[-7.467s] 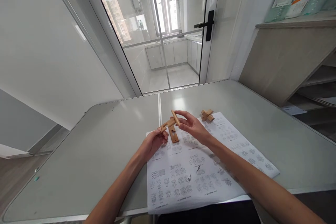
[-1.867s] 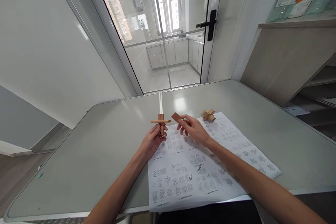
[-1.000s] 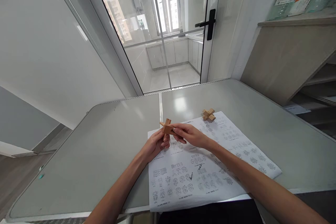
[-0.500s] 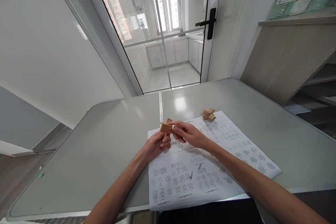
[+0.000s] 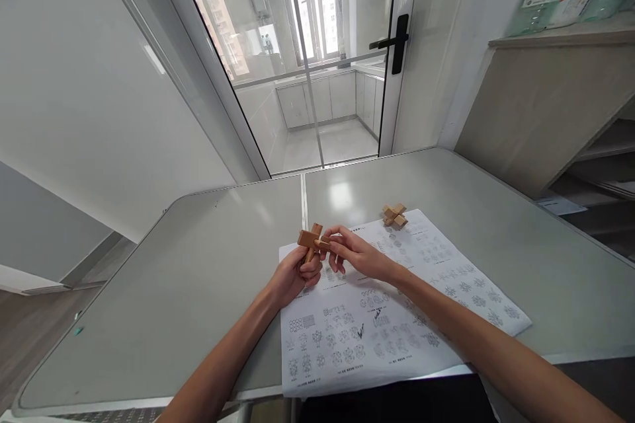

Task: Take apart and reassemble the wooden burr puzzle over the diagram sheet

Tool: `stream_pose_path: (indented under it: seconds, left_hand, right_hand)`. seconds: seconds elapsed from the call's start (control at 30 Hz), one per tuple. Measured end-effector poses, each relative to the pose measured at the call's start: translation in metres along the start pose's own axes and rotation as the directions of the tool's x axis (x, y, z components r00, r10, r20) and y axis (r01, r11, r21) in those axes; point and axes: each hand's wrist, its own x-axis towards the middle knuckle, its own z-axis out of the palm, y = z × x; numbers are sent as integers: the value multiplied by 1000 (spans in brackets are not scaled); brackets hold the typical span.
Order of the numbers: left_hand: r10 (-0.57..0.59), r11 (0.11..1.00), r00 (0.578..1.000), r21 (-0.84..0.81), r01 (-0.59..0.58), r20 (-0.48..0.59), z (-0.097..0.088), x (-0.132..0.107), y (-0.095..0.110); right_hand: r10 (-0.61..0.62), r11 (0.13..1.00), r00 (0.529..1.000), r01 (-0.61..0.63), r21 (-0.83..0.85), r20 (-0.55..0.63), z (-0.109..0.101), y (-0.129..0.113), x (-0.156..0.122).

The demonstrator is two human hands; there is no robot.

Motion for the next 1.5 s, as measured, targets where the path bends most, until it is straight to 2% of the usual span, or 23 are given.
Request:
stream_pose_path:
  seconds: [0.2,0.37,0.43,0.57,0.77,0.97,1.13,1.3,1.4,1.5]
  left_hand:
    - [1,981,999,196,7,-41,-3,0,-4]
    - [-24,976,1000,217,25,-7,-4,-2,-4]
    - [-16,961,999,275,26,-38,-4,-4,-5]
    - [59,916,987,401,7,-152,-4,-7,-10]
    - [208,884,975,442,-152,-81,-5,-6,-16]
    - [295,787,952,587,-190,-87,0,-5,-15]
    - [349,740,928,646,-189,-128,3,-3,-13]
    - [420,782,877,584,-220,-232,7,-6,-9]
    - [377,770,907,608,-194,-189,3,-7,-12]
    - [382,650,919,736,-190,-100,-3,-6,-17]
  right_hand:
    - [47,992,999,-47,-121,-3,1,5,-1]
    - [48,983,999,-51,-178,-18,1,-1,-3]
    - [62,979,998,-63,-195,-15,0,-3,-3]
    - [81,973,997,-75,-220,16,-3,-6,-3]
    - [35,972,996,-16,-233,79,-5,-14,-5]
    - [-5,969,994,32,-244,111,-6,-16,-6]
    - [-34,965,997,52,-256,74,-5,-13,-6]
    - [-63,943,996,78,-324,57,-2,-13,-6]
    - [-85,918,994,105,-383,69,1,-12,-6]
    - [-97,898,993,115,-425,64,5,-9,-7]
